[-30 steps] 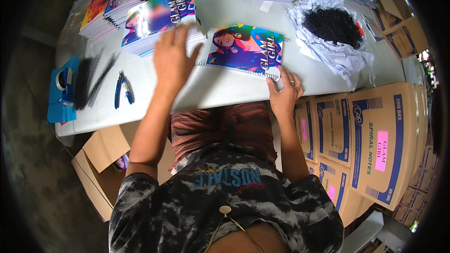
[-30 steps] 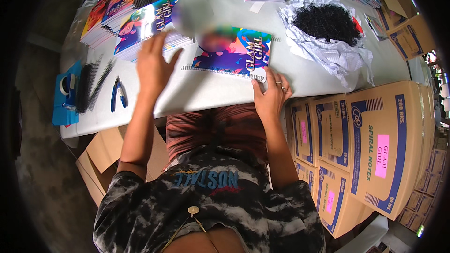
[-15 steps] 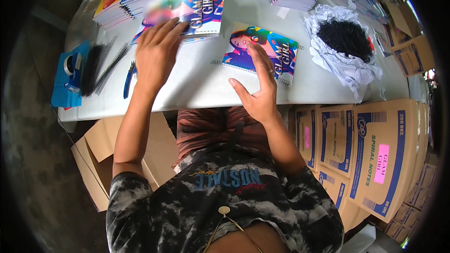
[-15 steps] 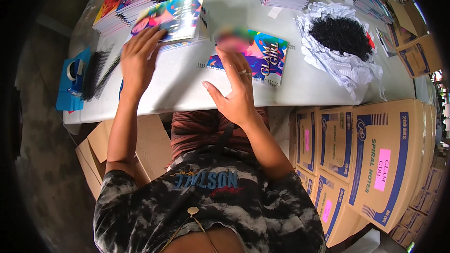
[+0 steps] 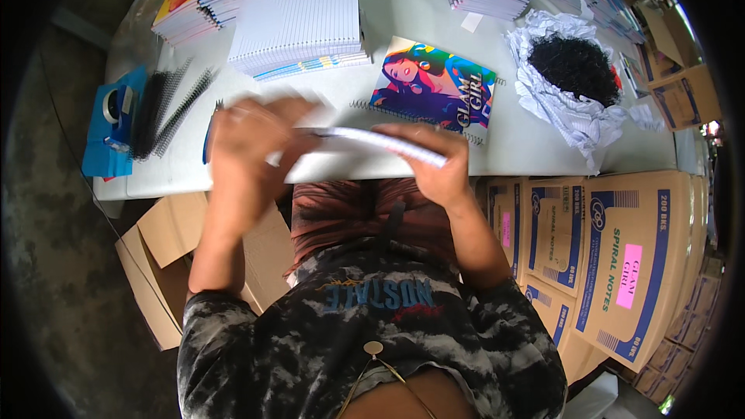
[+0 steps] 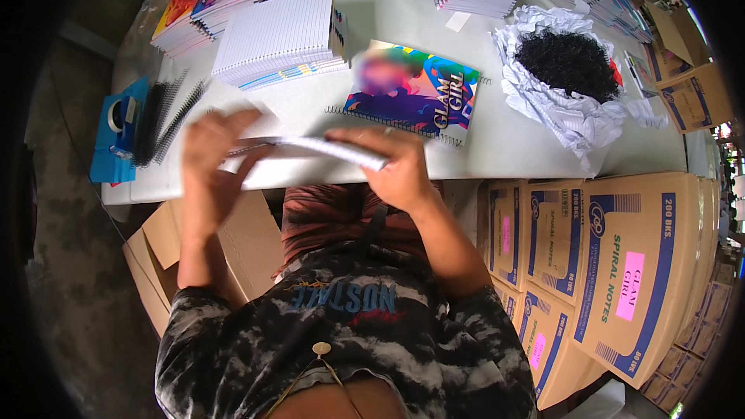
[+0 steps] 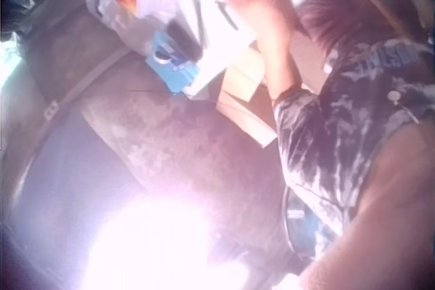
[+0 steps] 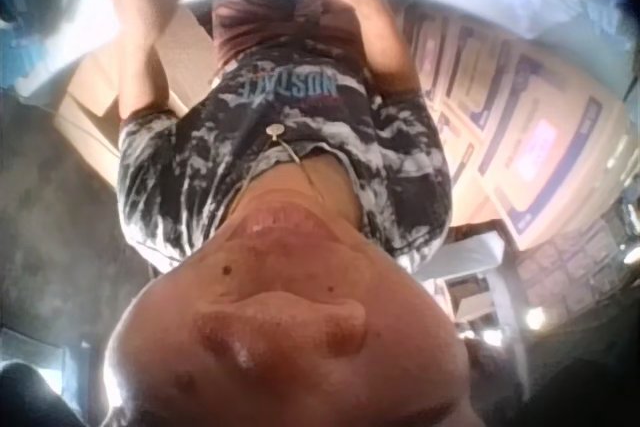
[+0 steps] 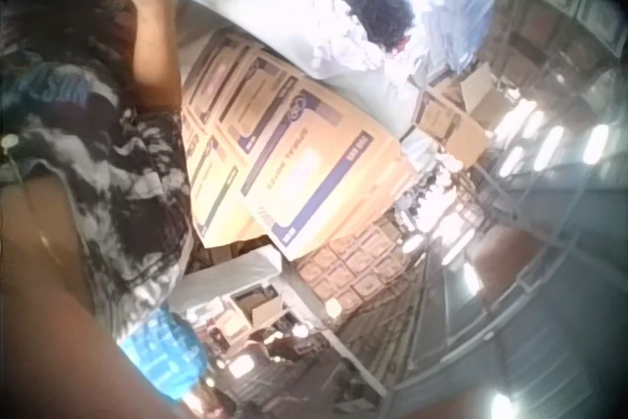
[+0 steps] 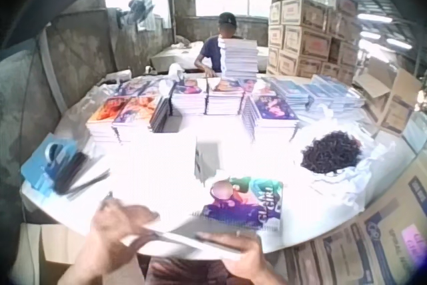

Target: The person repeatedly picks up a stack of loose notebook pages and a spiral binding, then inserts the spiral into the punched holes to assemble a notebook. The person places the completed notebook on a growing stack on the table.

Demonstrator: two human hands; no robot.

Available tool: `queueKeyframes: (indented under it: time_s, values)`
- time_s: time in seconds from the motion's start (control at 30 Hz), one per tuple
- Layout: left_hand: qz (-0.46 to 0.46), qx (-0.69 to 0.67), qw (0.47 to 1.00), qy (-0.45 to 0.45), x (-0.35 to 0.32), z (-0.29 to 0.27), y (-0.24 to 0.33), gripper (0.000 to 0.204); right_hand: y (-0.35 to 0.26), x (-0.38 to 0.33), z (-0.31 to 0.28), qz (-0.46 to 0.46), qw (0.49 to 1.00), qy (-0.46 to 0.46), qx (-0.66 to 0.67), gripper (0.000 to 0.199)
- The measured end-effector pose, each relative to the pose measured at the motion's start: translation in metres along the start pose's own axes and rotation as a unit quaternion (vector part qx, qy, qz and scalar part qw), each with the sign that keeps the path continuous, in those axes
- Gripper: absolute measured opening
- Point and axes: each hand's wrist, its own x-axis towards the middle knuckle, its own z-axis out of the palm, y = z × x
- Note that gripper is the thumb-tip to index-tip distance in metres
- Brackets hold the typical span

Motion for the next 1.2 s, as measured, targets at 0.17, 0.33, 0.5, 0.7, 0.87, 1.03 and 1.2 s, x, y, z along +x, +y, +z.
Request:
queueKeyframes:
  time_s: [0.17, 0.33, 0.5, 0.7, 0.87, 1.03, 1.2]
  values:
    - [-0.237, -0.394, 0.883, 0.097, -0.028, 0.026, -0.041, 0.071, 0.005, -0.003, 0.007, 0.065, 0.981, 0.114, 0.145, 0.017]
    - [-0.311, -0.299, 0.895, 0.112, -0.056, 0.112, -0.035, 0.070, 0.032, -0.007, 0.027, 0.149, 0.957, 0.203, 0.143, 0.014]
    - [-0.131, -0.141, 0.969, 0.155, -0.052, 0.076, -0.001, 0.030, 0.029, -0.003, 0.014, 0.132, 0.951, 0.264, 0.094, 0.014]
    - [-0.026, -0.321, 0.823, 0.468, 0.038, 0.007, -0.085, 0.007, 0.031, -0.010, 0.003, 0.119, 0.962, 0.220, 0.111, 0.012]
    - [-0.143, -0.155, 0.975, -0.074, 0.016, 0.057, -0.175, 0.029, 0.030, -0.013, -0.008, 0.134, 0.972, 0.163, 0.107, 0.010]
    - [-0.236, -0.147, 0.954, 0.114, -0.010, 0.032, -0.210, 0.043, 0.033, -0.023, -0.016, 0.159, 0.975, 0.118, 0.101, 0.011]
    - [-0.405, 0.200, 0.883, -0.128, -0.094, 0.029, -0.256, 0.036, 0.037, -0.021, -0.007, 0.122, 0.977, 0.117, 0.127, 0.011]
